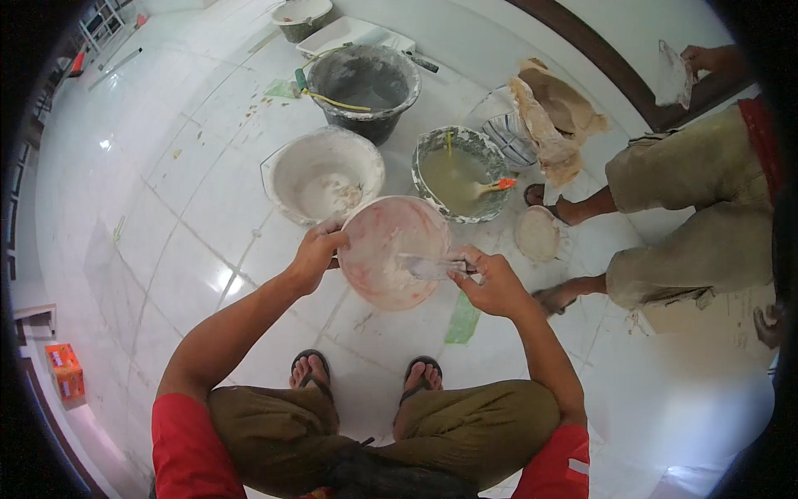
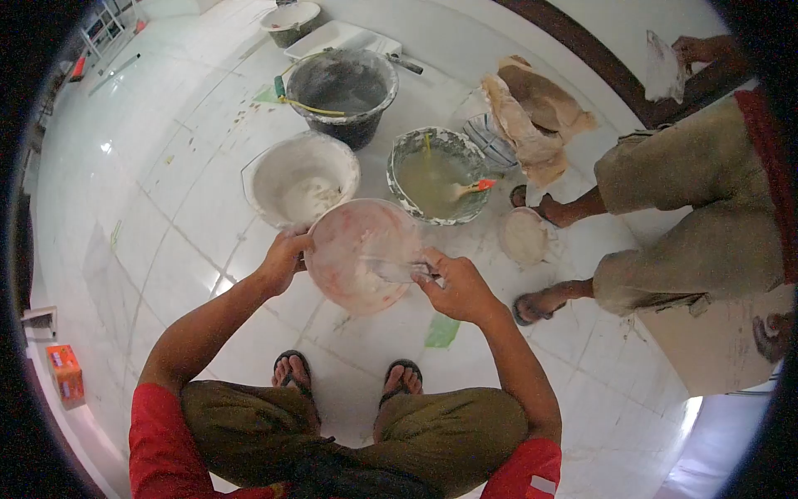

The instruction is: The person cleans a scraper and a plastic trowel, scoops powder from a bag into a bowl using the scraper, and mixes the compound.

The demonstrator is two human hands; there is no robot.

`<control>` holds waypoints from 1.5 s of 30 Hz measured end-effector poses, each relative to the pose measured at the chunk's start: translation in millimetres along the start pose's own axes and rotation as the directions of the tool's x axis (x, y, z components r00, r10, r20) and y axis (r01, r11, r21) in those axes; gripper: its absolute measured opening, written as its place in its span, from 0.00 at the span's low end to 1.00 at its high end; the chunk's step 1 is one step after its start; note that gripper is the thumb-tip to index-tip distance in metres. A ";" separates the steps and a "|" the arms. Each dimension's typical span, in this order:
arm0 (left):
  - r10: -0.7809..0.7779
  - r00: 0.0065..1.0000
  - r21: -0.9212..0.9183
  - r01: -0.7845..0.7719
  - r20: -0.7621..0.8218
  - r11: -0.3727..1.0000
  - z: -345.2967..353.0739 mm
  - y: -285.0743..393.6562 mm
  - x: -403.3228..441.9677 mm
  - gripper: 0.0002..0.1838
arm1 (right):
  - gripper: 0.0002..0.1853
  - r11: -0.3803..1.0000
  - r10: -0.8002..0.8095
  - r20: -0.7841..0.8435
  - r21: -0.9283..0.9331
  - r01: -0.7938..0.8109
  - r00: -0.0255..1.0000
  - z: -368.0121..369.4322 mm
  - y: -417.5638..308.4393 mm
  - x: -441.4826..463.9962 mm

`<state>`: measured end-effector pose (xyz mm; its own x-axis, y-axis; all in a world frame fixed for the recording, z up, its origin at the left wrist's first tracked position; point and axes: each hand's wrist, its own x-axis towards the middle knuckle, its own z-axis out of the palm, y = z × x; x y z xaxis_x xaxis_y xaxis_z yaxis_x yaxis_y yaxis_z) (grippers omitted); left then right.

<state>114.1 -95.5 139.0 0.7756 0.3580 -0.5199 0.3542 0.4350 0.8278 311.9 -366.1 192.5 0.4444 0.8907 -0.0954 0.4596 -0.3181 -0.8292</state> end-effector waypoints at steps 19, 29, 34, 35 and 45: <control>-0.084 0.993 0.147 0.070 0.086 0.987 17.2 -47.9 44.7 0.27 | 0.12 0.902 0.284 -0.021 0.344 -0.260 0.959 22.1 76.9 -47.5; -0.088 0.995 0.132 0.092 -0.037 0.987 35.8 -110.7 70.7 0.29 | 0.14 0.823 0.509 -0.225 0.409 -0.394 0.831 80.1 146.0 -94.9; -0.054 0.995 0.116 0.063 -0.079 0.991 37.7 -118.6 78.4 0.30 | 0.14 0.839 0.498 -0.349 0.423 -0.341 0.794 99.8 156.8 -97.2; -0.056 0.995 0.117 0.066 -0.085 0.991 37.1 -116.3 79.0 0.30 | 0.14 0.850 0.500 -0.375 0.383 -0.361 0.781 97.2 146.5 -95.0; -0.108 0.992 0.198 0.118 -0.062 0.973 32.6 -106.8 83.8 0.33 | 0.21 0.950 -0.165 -0.304 -0.303 0.069 0.938 99.7 124.2 -102.9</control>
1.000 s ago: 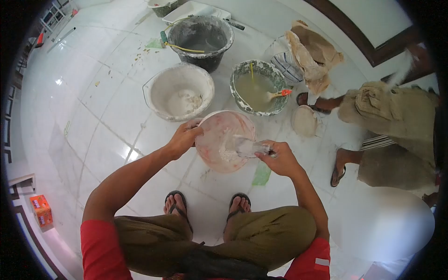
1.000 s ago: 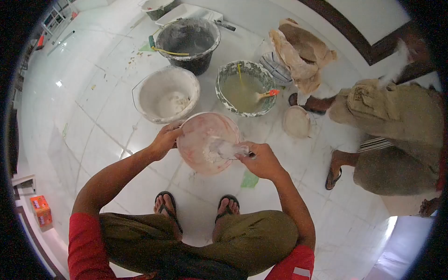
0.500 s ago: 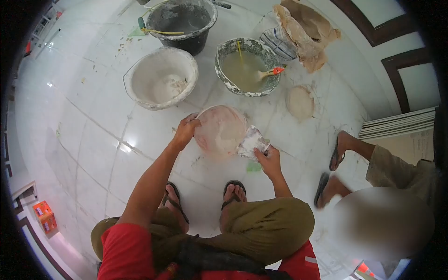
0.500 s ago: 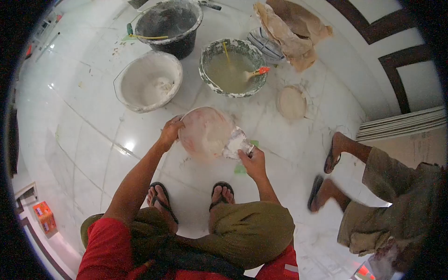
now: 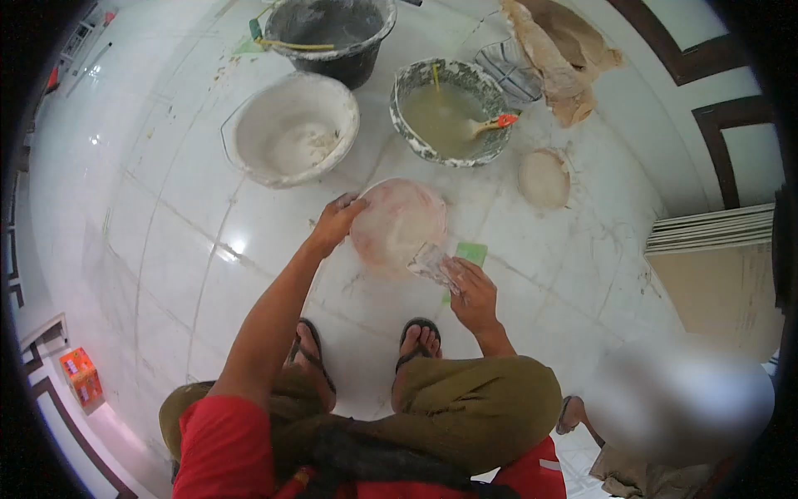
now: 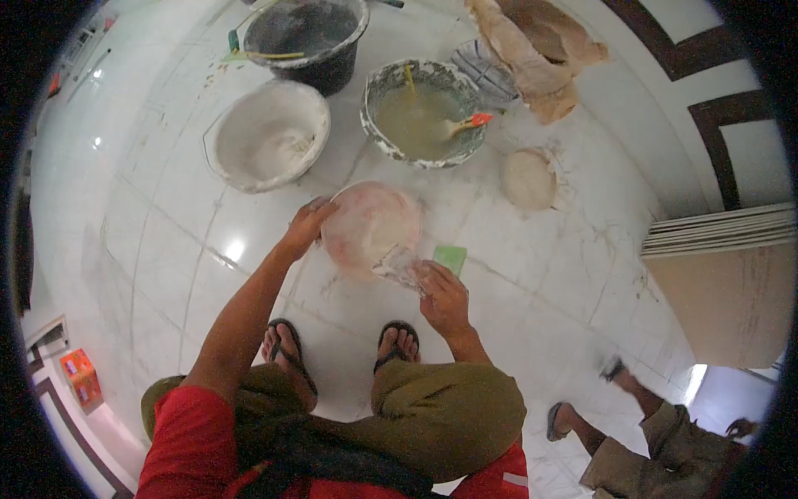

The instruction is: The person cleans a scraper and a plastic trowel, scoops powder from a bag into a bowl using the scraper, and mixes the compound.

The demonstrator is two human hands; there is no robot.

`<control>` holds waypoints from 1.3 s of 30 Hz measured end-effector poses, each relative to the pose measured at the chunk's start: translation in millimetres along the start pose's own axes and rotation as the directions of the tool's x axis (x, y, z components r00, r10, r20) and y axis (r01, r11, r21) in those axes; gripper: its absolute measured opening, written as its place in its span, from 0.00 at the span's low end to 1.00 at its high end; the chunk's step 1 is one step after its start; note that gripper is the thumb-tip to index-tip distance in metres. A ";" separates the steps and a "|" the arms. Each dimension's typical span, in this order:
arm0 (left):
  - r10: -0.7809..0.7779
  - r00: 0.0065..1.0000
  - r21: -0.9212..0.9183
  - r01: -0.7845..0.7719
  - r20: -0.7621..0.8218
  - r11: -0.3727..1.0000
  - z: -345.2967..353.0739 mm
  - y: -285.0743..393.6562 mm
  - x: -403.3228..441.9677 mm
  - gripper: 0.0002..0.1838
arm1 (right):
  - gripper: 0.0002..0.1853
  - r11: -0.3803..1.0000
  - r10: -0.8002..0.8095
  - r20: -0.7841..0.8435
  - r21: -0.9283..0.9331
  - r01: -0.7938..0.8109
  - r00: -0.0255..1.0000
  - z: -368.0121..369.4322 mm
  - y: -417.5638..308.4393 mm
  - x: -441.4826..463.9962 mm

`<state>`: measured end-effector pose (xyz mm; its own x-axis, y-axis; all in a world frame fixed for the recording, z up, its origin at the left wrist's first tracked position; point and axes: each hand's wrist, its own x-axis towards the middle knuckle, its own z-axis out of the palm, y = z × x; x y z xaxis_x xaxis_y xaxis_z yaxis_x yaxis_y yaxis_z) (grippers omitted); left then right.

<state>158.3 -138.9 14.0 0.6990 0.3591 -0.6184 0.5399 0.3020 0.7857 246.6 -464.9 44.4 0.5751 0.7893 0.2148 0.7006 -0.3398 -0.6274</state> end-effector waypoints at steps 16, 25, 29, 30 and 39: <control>-0.006 1.000 -0.009 0.006 -0.010 1.000 1.6 -10.2 4.5 0.38 | 0.14 0.520 0.697 0.129 0.587 -0.621 0.705 9.6 31.7 -10.7; -0.026 1.000 -0.040 0.026 0.000 0.999 -0.6 -16.6 8.4 0.36 | 0.22 0.913 0.372 0.056 0.158 -0.376 0.927 4.5 25.7 -12.1; -0.038 0.999 -0.034 0.037 -0.028 0.999 3.1 -10.3 6.5 0.35 | 0.28 0.970 -0.044 0.246 -0.220 0.100 0.968 6.2 26.0 -17.0; -0.003 0.999 0.019 0.004 -0.044 1.000 1.8 -13.9 10.7 0.35 | 0.28 0.970 -0.043 0.247 -0.220 0.099 0.968 5.7 27.2 -18.9; 0.125 0.986 0.084 -0.116 -0.112 0.990 2.3 -30.0 25.0 0.34 | 0.27 0.924 -0.023 0.489 -0.321 0.205 0.872 -23.8 54.5 -42.7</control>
<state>160.7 -141.0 -25.0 0.7042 0.4907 -0.5132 0.4927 0.1829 0.8508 270.3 -529.3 18.8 0.2783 0.9463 -0.1645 0.9014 -0.3165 -0.2955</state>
